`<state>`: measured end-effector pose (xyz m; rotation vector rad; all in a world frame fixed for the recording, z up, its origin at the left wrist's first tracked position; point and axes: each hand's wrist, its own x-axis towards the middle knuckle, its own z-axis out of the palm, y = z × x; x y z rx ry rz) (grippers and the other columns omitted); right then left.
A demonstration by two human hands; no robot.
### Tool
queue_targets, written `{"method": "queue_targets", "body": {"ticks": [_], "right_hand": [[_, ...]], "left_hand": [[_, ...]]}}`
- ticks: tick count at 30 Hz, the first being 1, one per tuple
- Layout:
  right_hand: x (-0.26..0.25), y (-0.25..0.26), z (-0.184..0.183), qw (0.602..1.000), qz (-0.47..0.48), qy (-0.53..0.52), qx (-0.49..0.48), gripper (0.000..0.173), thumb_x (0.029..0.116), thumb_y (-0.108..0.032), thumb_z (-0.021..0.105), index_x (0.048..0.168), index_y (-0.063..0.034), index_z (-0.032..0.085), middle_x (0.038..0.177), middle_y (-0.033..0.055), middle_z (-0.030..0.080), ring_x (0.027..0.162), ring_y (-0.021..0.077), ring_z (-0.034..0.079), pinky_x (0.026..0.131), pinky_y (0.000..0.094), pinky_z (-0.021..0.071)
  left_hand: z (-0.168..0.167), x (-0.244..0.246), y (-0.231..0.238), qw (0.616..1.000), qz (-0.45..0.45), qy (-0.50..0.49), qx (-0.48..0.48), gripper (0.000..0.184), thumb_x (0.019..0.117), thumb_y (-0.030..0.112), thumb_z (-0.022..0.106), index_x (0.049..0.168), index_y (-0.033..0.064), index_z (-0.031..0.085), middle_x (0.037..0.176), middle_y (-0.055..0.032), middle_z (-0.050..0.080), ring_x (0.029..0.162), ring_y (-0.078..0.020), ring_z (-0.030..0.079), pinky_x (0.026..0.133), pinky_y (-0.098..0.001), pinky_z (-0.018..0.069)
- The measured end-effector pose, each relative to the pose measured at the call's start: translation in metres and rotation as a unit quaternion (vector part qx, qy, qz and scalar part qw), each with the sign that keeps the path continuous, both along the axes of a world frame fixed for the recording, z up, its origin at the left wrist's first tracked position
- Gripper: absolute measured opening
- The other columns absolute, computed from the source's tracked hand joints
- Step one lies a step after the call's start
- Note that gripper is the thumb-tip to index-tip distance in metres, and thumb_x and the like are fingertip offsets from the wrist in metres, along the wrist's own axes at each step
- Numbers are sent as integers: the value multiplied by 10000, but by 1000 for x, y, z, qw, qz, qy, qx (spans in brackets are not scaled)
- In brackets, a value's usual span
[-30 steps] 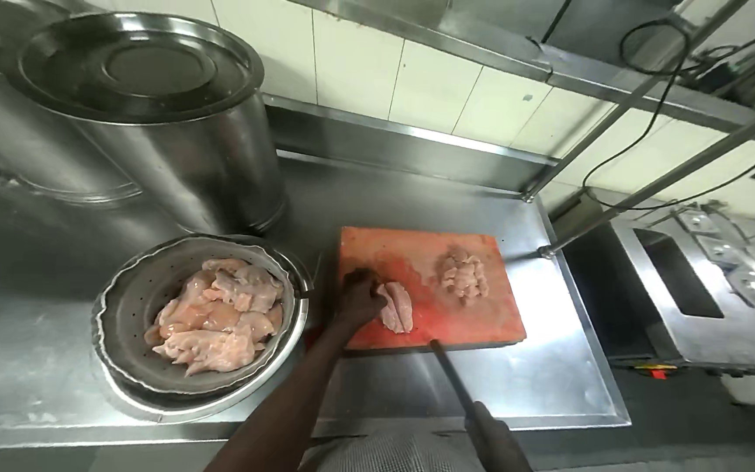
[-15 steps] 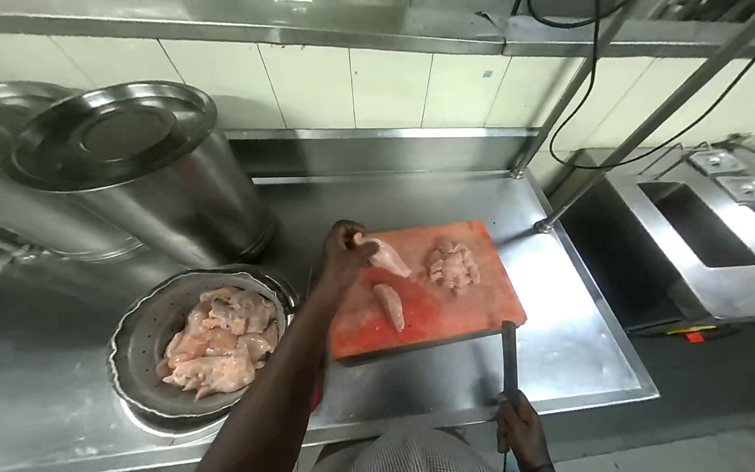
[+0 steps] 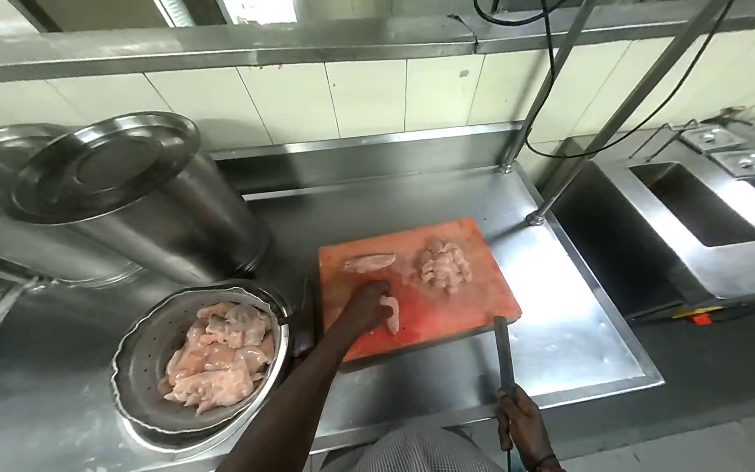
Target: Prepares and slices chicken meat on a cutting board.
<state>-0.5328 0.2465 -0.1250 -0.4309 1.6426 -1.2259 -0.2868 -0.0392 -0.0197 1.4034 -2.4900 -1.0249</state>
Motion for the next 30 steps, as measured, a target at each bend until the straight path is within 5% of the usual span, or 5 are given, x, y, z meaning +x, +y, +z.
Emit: {"method": "queue_targets", "body": {"ticks": [5, 9, 12, 19, 30], "right_hand": [[4, -1, 6, 998, 15, 43, 39, 132, 1067, -142, 479, 1108, -25, 527, 529, 22, 436, 352, 150, 438, 338, 319, 439], [10, -10, 22, 992, 53, 103, 41, 184, 1074, -189, 473, 1140, -27, 532, 555, 13, 453, 391, 145, 471, 382, 315, 464], [12, -25, 40, 980, 126, 147, 41, 258, 1083, -252, 467, 1205, -39, 545, 613, 36, 498, 443, 170, 519, 433, 345, 503], [42, -79, 90, 813, 404, 382, 171, 364, 1106, -337, 414, 1358, -105, 536, 943, 168, 685, 898, 352, 694, 837, 536, 547], [76, -113, 98, 722, 448, 465, 249, 354, 1105, -284, 364, 1398, -118, 472, 1050, 167, 705, 1011, 362, 709, 849, 513, 563]], "left_hand": [[26, -12, 29, 991, 81, 106, 11, 292, 881, 153, 789, 1112, 22, 668, 972, -159, 678, 874, -293, 672, 810, -511, 568], [-13, 3, 56, 996, 76, -53, 7, 462, 928, 304, 762, 1300, 61, 637, 1212, -188, 681, 1100, -361, 675, 956, -573, 545], [-33, 16, 65, 990, 92, -109, 10, 425, 929, 299, 731, 1299, 104, 657, 1267, -156, 671, 1186, -346, 644, 991, -555, 530], [-31, 5, 64, 996, 37, -27, -75, 456, 855, 184, 787, 1285, 93, 662, 1360, -167, 603, 1317, -365, 538, 1075, -516, 482], [-56, -21, 45, 996, 10, -40, -81, 348, 979, 272, 664, 1293, 121, 678, 1323, -153, 631, 1299, -342, 558, 1098, -530, 447]]}}
